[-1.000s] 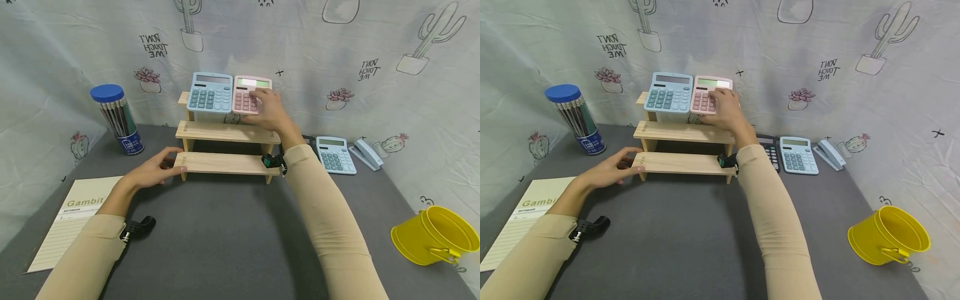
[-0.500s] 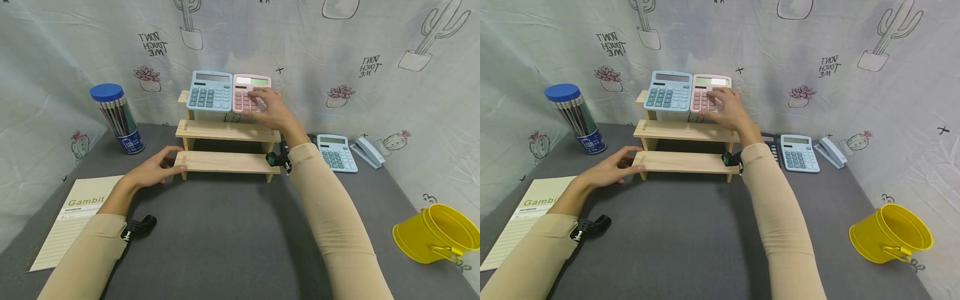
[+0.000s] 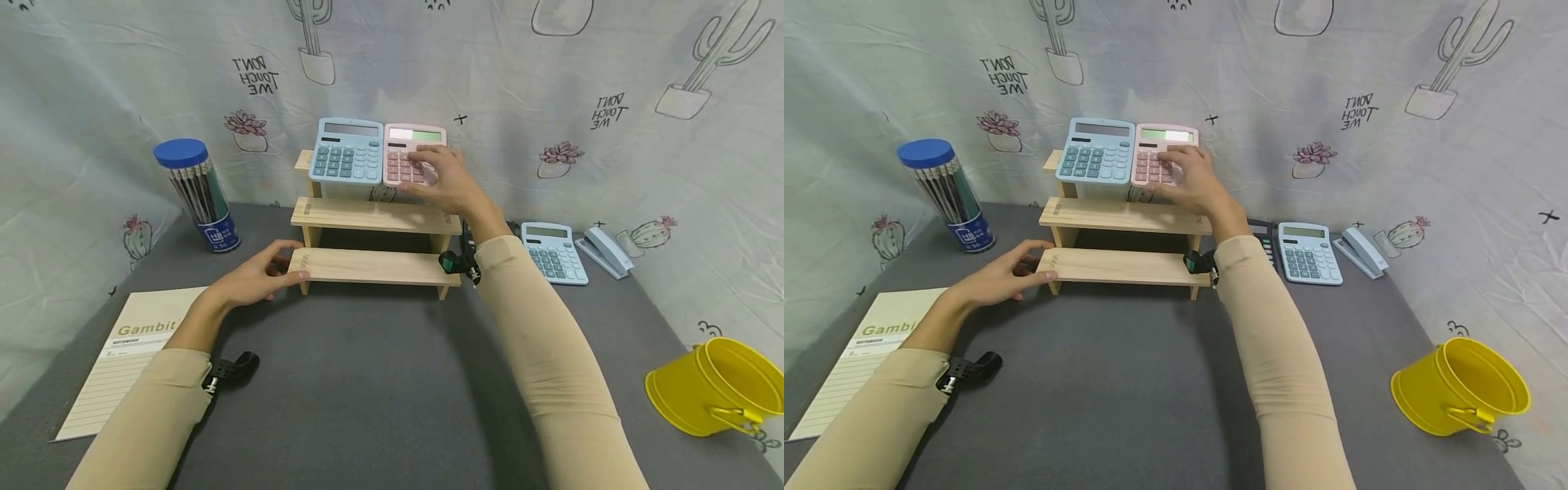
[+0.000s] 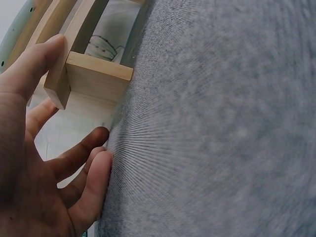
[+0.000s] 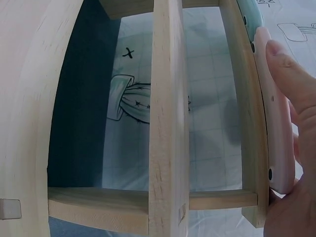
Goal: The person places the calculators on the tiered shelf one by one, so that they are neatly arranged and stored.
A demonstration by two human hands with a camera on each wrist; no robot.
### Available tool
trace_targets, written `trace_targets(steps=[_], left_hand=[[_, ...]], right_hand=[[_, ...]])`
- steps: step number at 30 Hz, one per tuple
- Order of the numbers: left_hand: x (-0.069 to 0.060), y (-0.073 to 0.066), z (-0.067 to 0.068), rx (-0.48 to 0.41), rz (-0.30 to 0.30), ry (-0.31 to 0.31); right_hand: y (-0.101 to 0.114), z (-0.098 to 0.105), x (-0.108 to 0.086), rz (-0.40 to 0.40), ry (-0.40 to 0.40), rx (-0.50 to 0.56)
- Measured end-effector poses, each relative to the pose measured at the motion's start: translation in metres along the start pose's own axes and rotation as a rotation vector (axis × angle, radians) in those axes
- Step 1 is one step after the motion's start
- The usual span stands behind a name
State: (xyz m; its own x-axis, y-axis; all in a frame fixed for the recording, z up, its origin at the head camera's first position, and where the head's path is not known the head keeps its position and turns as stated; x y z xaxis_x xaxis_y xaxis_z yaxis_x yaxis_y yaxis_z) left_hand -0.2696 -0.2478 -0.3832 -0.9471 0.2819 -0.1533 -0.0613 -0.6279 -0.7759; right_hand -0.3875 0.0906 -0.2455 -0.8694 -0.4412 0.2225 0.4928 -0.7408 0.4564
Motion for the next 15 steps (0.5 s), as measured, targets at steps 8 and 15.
trace_targets(steps=[8, 15], left_hand=[[0.0, 0.0, 0.0, 0.013, 0.01, 0.002], [0.0, 0.0, 0.0, 0.001, 0.024, 0.009]], right_hand=[[-0.002, 0.001, -0.004, 0.03, 0.001, -0.007], [-0.01, 0.013, -0.017, 0.069, -0.01, -0.031]])
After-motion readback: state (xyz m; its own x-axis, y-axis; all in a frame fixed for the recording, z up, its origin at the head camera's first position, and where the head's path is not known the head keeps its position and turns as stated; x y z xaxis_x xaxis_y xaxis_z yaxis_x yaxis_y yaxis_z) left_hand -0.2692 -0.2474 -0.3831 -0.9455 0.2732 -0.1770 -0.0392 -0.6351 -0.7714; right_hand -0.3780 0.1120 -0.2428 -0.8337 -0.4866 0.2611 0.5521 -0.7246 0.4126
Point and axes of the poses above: each hand's wrist, its own x-axis towards the middle knuckle, its own z-axis out of the back of the hand, y = z × x, the point moved 4 cm from there along x, towards the middle knuckle, and after that the axes turned 1 degree about -x, right-handed, at the moved point
